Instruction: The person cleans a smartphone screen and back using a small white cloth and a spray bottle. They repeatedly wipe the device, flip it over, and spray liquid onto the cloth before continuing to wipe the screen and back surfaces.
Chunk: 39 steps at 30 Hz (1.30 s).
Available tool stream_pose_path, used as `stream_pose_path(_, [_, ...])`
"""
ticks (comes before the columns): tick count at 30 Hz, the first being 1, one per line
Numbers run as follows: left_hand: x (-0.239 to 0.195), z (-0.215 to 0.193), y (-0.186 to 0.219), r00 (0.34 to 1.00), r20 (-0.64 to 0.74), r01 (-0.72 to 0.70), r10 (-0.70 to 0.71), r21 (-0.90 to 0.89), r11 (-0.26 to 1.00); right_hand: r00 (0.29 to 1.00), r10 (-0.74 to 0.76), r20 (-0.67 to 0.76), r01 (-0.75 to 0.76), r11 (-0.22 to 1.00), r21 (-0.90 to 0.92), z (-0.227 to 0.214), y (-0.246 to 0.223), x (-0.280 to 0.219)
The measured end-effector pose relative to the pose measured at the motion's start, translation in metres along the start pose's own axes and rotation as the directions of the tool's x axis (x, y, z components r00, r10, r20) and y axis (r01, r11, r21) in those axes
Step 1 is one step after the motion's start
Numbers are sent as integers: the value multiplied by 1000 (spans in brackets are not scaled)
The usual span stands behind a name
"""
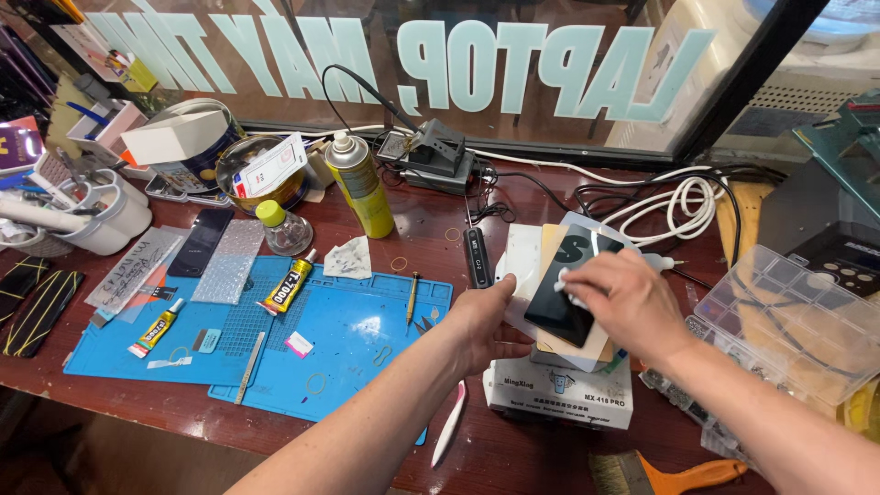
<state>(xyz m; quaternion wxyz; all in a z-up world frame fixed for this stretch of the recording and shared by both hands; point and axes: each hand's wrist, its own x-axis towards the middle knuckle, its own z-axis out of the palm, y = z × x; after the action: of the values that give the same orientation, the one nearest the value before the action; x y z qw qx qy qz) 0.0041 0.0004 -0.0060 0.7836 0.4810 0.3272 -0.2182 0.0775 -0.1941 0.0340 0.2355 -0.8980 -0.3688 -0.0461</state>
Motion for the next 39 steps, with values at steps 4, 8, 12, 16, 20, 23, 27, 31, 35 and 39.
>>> stream_pose_path(4, [3,0,-3,1000,-19,-5,5,-16,1000,990,-37,-138,33,999,-35,2,-9,17])
stream_pose_path(8, [4,-2,-2,1000,-10,-4,4,-47,999,995,-89,43,84,990,115,17,-32,-7])
stream_pose_path(12, [6,0,-2,998,-59,7,-9,-38,999,993,-93,-72,98,993,65,4,-16,5])
stream_pose_path(16, [6,0,-3,999,-47,-9,7,-44,999,980,-35,-196,26,999,-48,-4,-6,35])
stream_pose_path(20, [7,-3,-3,1000,-10,-7,6,-50,999,994,-105,0,105,992,66,11,-28,5])
stream_pose_path(23, [6,-3,-3,1000,-19,-9,8,-53,999,986,-164,38,160,981,110,19,-28,-10])
stream_pose_path(27, [3,0,-2,999,-54,4,-6,-49,999,994,-83,-69,83,997,-7,13,6,28])
stream_pose_path(31, [2,1,-3,999,-7,-31,31,-45,998,972,50,-231,-62,997,-42,9,21,53])
stream_pose_path(35, [2,-1,-2,1000,-29,-14,12,-43,999,984,16,-177,-12,1000,25,18,-10,21])
stream_pose_path(39, [3,-2,-4,1000,-10,-20,20,-41,999,996,-44,-78,48,998,47,19,-28,3])
